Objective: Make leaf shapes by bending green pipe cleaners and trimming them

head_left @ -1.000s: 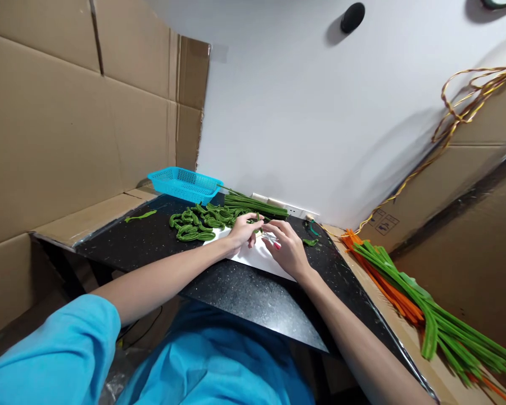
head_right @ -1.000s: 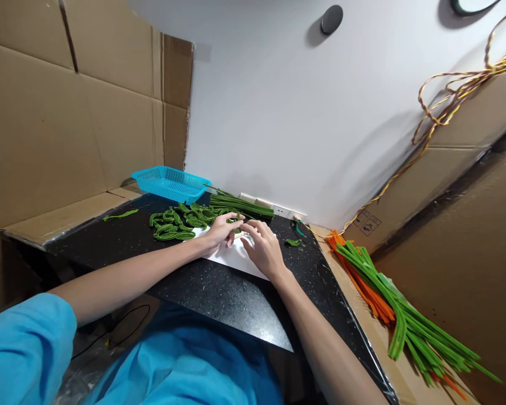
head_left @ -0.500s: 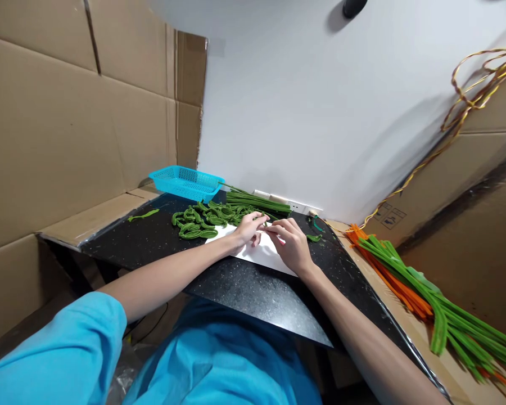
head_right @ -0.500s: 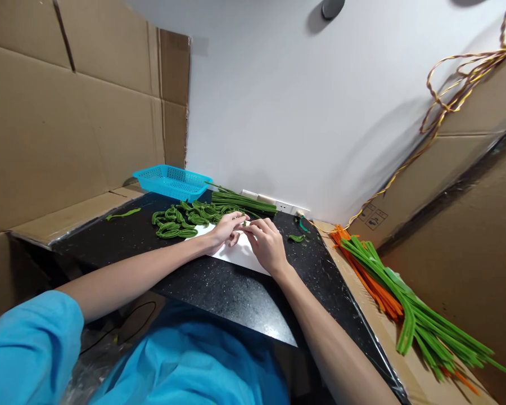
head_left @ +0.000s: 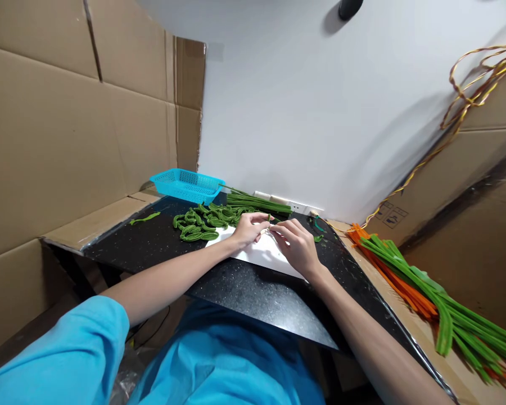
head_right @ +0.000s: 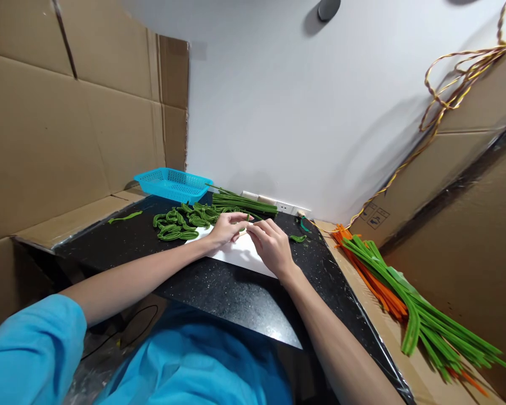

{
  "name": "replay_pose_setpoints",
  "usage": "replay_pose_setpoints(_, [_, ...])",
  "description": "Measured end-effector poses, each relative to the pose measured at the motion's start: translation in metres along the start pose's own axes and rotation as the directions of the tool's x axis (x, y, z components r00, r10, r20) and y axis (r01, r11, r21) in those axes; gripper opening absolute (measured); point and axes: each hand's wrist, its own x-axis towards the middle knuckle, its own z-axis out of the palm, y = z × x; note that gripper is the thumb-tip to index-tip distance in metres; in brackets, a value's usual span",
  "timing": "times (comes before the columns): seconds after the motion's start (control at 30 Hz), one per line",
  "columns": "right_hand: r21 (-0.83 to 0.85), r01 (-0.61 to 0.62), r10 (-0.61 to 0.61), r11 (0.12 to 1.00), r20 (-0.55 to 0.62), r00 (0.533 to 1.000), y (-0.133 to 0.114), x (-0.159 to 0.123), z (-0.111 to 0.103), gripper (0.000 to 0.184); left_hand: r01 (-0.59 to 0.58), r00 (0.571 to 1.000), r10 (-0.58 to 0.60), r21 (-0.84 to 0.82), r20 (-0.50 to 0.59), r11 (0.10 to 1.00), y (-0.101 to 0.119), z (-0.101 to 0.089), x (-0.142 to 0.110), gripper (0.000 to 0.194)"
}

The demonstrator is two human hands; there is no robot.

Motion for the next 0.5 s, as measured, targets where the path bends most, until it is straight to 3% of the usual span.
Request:
replay_pose_setpoints(0.23, [0.163, -0.209, 0.222, 0.964, -0.065, 0.973, 0.007, 0.001, 0.002, 0.026, -0.072, 0.997, 0.071, 0.02, 0.036, 0.997, -0.004, 0.001, 0.002, 0.024])
replay_pose_setpoints(0.5, [0.469, -0.423, 0.443, 0.775, 0.074, 0.894, 0.026, 0.0, 0.002, 0.046, -0.176, 0.977, 0.172, 0.027, 0.123, 0.984, -0.005, 0.004, -0.001, 0.016])
